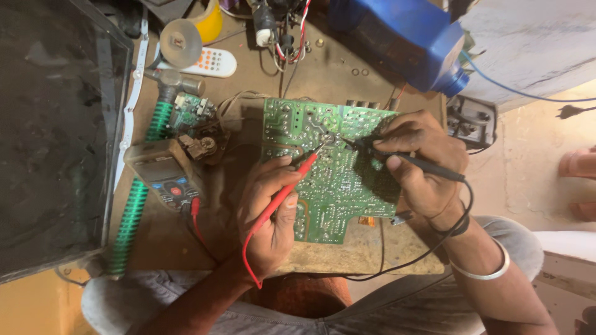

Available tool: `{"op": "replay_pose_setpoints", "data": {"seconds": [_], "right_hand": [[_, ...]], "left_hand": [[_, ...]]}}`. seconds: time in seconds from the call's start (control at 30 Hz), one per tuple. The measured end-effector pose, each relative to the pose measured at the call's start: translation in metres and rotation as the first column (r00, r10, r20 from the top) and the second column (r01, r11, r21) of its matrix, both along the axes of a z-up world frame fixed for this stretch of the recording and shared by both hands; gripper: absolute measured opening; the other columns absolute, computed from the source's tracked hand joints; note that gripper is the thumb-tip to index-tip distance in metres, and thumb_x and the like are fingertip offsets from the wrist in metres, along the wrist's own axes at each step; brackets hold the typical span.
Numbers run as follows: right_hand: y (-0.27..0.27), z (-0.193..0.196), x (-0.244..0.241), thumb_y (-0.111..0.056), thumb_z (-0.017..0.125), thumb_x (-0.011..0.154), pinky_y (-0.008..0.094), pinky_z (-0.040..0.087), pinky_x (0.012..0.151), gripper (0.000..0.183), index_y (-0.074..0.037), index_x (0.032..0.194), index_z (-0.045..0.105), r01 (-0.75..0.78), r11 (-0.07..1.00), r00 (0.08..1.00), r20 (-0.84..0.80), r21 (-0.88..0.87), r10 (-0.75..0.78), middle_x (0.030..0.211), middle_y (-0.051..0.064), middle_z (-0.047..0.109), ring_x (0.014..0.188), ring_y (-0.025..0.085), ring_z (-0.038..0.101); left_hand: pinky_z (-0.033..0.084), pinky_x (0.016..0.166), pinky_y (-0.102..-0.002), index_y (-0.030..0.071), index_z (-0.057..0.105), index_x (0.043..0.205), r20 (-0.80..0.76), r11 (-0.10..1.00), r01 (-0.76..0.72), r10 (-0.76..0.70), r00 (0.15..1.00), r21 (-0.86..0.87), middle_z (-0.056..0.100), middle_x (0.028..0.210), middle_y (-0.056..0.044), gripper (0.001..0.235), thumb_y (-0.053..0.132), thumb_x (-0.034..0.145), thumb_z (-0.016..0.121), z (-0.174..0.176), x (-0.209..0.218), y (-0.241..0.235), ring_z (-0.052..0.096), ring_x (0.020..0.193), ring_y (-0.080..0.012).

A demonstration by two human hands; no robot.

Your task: The person uses a multimeter to test points on a green circuit board and then uses a soldering iron to reflow or repair solder joints. They handle a small component and continue testing and soldering across different areas of the board.

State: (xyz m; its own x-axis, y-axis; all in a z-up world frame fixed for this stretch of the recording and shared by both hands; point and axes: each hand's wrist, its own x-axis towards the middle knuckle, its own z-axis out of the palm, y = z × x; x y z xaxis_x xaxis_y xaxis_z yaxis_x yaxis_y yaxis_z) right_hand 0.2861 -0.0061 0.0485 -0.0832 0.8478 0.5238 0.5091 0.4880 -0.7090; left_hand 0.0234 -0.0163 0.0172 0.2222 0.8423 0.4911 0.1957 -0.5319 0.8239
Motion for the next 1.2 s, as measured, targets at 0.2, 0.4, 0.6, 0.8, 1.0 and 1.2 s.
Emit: {"op": "replay_pose_setpoints", "data": {"seconds": [0.2,0.4,0.6,0.8,1.0,1.2], "right_hand": [[0.001,0.0,-0.001,-0.014,0.068,0.089,0.032,0.054,0.082,0.02,0.003,0.098,0.073,0.001,1.0,1.0,-0.009,-0.013,-0.001,0.097,0.016,0.072,0.094,0.026,0.068],[0.003,0.002,0.0,-0.011,0.066,0.086,0.033,0.055,0.086,0.02,0.002,0.098,0.073,-0.017,1.0,1.0,0.023,0.012,0.017,0.096,0.015,0.072,0.096,0.026,0.068],[0.003,0.0,0.0,-0.009,0.066,0.082,0.034,0.055,0.087,0.02,0.002,0.097,0.073,-0.007,1.0,1.0,-0.006,0.004,0.007,0.097,0.017,0.07,0.097,0.026,0.069],[0.001,0.0,0.001,-0.008,0.065,0.082,0.031,0.056,0.083,0.02,0.002,0.097,0.073,-0.001,1.0,1.0,-0.01,-0.02,0.001,0.099,0.016,0.07,0.098,0.025,0.07],[0.007,0.0,-0.004,-0.015,0.069,0.087,0.032,0.057,0.081,0.02,0.001,0.098,0.074,-0.071,0.989,0.995,-0.066,0.134,0.08,0.091,0.012,0.073,0.092,0.026,0.07],[0.003,0.014,-0.01,-0.02,0.066,0.09,0.041,0.054,0.095,0.031,0.003,0.108,0.076,-0.191,0.981,0.966,0.181,0.013,0.186,0.096,0.014,0.074,0.106,0.031,0.067]], "left_hand": [[0.051,0.112,-0.043,-0.001,0.062,0.121,-0.012,1.0,-0.002,0.002,1.0,0.012,0.065,0.126,-0.017,0.018,0.006,0.105,0.058,0.003,-0.002,0.001,0.063,0.127,-0.0338],[0.051,0.11,-0.041,0.0,0.062,0.122,0.015,1.0,-0.004,0.004,1.0,0.001,0.064,0.13,-0.019,0.018,0.006,0.105,0.058,0.002,0.0,0.002,0.064,0.125,-0.0331],[0.051,0.109,-0.041,0.0,0.061,0.122,0.022,1.0,-0.004,0.005,1.0,-0.01,0.064,0.13,-0.02,0.019,0.007,0.106,0.057,0.001,0.001,0.0,0.064,0.125,-0.0325],[0.049,0.111,-0.042,-0.001,0.061,0.123,0.029,1.0,0.013,-0.013,1.0,-0.006,0.064,0.13,-0.02,0.02,0.008,0.107,0.056,0.001,0.001,0.0,0.063,0.127,-0.0332],[0.049,0.112,-0.042,-0.001,0.06,0.124,0.041,1.0,0.005,-0.005,0.999,-0.008,0.063,0.13,-0.019,0.02,0.009,0.107,0.056,0.0,0.001,0.0,0.063,0.127,-0.0331],[0.048,0.112,-0.043,-0.001,0.06,0.123,0.021,1.0,0.008,-0.008,1.0,0.007,0.063,0.129,-0.02,0.02,0.009,0.107,0.056,0.004,0.0,0.001,0.062,0.127,-0.0335]]}}
